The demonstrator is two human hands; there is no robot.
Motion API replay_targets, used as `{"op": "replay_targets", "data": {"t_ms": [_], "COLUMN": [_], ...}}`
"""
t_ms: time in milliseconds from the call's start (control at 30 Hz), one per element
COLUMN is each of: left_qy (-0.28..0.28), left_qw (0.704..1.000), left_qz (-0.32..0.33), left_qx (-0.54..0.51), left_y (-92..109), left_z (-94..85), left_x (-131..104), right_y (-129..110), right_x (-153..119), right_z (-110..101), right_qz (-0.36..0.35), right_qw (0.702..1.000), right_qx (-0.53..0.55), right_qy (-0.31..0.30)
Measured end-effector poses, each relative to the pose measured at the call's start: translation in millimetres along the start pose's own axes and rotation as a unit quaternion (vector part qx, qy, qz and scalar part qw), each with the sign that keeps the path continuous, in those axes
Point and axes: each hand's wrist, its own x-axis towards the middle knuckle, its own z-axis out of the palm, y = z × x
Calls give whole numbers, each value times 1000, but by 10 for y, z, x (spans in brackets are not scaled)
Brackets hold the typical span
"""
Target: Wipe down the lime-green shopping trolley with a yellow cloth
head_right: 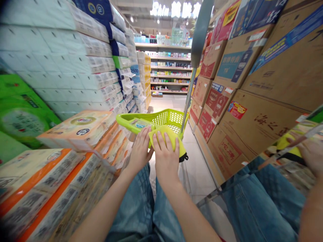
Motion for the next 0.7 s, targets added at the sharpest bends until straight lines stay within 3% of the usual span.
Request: {"op": "replay_targets", "data": {"t_ms": [100,200,500,600,700], "left_qy": [6,1,2,5,4], "left_qw": [1000,1000,1000,1000,1000], "left_qz": [0,-1,-1,-4,-8], "left_qx": [2,12,26,17,13], "left_y": [-4,-6,-7,-7,-11], "left_z": [1,-3,5,16,18], "left_x": [-2,-3,-9,-15,-20], "right_y": [2,101,698,672,447], "right_x": [78,-10,-259,-305,-355], "right_z": [-19,-51,-84,-35,-36], "right_qz": [-6,-23,4,20,40], "right_qw": [1000,1000,992,987,993], "right_qx": [6,12,128,146,88], "right_qy": [-14,-7,19,58,69]}}
